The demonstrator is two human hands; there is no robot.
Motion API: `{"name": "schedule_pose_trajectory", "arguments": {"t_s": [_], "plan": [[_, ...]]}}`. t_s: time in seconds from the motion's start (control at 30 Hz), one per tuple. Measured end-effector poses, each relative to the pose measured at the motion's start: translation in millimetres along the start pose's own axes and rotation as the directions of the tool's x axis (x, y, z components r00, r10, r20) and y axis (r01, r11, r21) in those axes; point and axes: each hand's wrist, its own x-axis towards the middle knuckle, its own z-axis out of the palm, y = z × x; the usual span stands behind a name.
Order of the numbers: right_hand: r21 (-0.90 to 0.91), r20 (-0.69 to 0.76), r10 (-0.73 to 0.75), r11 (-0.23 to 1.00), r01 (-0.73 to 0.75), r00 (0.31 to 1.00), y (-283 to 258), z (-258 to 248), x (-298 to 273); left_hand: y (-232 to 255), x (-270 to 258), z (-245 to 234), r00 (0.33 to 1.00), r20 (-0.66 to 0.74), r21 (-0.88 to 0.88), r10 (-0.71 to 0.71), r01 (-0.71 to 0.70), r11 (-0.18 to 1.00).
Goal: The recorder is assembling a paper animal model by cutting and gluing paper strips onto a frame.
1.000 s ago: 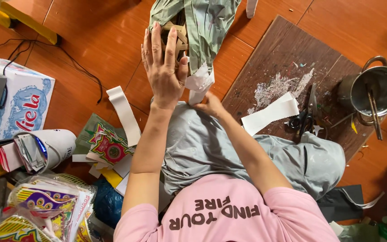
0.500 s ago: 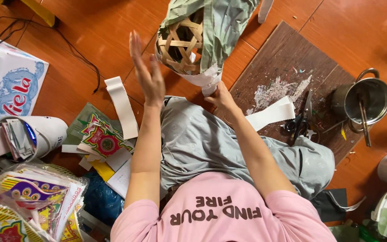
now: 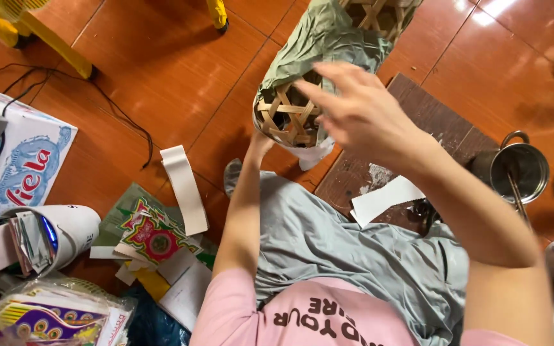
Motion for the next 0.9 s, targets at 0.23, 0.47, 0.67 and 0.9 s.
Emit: {"name": "schedule_pose_trajectory", "arguments": {"t_s": [0.23,0.47,0.67,0.9], "plan": [[-0.328,0.236,0.285,0.923,-0.200,0.929,-21.0,57.4,48.1,33.3,-5.6,-7.6,0.850,-0.128,0.433,0.510,-0.415,0.800],[-0.514,0.084,0.217,0.846,-0.144,0.973,-18.1,77.3,39.5,17.5,-8.6,-19.8,0.912,-0.135,0.255,0.386,-0.345,0.903],[-0.519,-0.001,0.152,0.845,-0.131,0.988,-12.5,74.4,20.0,7.6,-15.1,-36.3,0.951,-0.145,0.138,0.273,-0.254,0.957],[-0.555,-0.026,0.095,0.827,-0.093,0.995,-8.2,67.7,13.1,30.6,-21.9,-71.3,0.937,-0.166,0.360,0.306,-0.232,0.904]]}}
